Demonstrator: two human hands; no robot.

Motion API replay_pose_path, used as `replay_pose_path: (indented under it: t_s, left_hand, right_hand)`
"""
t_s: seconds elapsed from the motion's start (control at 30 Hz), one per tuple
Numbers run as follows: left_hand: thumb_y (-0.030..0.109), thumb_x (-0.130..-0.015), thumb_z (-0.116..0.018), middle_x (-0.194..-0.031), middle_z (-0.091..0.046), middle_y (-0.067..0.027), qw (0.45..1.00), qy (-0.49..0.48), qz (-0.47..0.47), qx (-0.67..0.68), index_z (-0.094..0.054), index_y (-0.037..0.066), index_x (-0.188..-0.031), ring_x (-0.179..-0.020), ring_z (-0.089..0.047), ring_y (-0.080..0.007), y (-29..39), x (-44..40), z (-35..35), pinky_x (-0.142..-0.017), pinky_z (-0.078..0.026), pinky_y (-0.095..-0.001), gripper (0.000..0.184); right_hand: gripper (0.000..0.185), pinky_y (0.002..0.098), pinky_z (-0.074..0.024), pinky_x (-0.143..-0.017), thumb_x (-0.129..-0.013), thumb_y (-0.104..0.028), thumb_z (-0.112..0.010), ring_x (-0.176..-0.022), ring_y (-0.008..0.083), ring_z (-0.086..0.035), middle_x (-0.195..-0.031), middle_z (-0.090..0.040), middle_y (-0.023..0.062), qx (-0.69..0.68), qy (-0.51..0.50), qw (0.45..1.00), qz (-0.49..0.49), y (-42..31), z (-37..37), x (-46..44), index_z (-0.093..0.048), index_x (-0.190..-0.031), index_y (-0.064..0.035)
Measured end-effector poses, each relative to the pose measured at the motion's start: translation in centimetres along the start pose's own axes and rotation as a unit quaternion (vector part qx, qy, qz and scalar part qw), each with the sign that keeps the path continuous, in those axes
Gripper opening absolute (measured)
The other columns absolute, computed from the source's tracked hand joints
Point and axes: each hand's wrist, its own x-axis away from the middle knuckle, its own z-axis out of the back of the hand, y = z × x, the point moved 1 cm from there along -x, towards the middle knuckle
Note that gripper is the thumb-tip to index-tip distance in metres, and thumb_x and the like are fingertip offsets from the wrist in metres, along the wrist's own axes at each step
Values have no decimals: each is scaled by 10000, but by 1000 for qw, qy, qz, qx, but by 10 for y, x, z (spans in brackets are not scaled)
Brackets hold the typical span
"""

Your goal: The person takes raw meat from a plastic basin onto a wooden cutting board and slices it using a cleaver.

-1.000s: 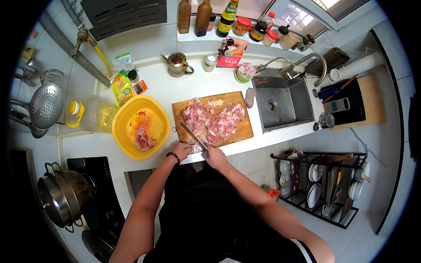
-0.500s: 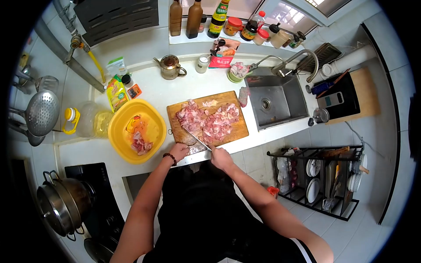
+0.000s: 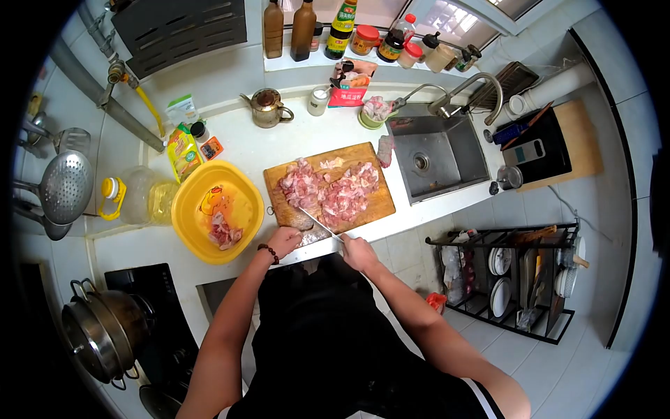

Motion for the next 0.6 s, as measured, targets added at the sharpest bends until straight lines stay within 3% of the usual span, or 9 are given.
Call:
replay_pose_path:
  t_s: [0.03,0.13,0.23,0.43,0.6]
  left_hand:
    - [201,-1005,-589,-609,-527,2,997,24,-41,-54,-545,37,-741,-519,-495,-104,-7,-2,2,-502,-406,-289,313]
    - [202,-1000,-592,-622,-559,-14,991,81,-41,-97,-590,22,-779,-535,-519,-119,-26,-13,1,-519,-425,-307,285]
    - [216,-990,-609,-633,-588,-45,988,127,-48,-76,-635,5,-832,-569,-561,-150,-37,-12,0,-554,-449,-335,264]
    - [264,-982,-641,-661,-599,-90,974,175,-30,-143,-649,2,-884,-620,-583,-175,-12,7,12,-602,-463,-364,280]
    - [282,-978,-656,-680,-616,-105,979,153,-44,-128,-651,1,-875,-617,-577,-192,15,11,11,-611,-466,-373,299]
  right_hand:
    - [276,579,-554,-830,-897,-89,-565,-882,489,-698,-897,-713,300,0,-1,1000,1,0,-1,1,-631,-1152,-9]
    - [241,580,-553,-831,-904,-109,-568,-882,492,-697,-890,-712,297,-14,7,1000,9,5,4,0,-632,-1115,-13]
    - [214,582,-552,-825,-915,-135,-567,-876,498,-694,-878,-710,297,5,6,1000,1,3,10,7,-631,-1082,-19]
    - [204,594,-546,-825,-936,-157,-559,-882,506,-689,-880,-704,306,7,9,1000,-9,19,14,19,-641,-1066,-22]
    - [213,602,-543,-814,-944,-157,-564,-880,506,-688,-882,-699,316,2,23,999,-32,20,15,27,-661,-1070,-16]
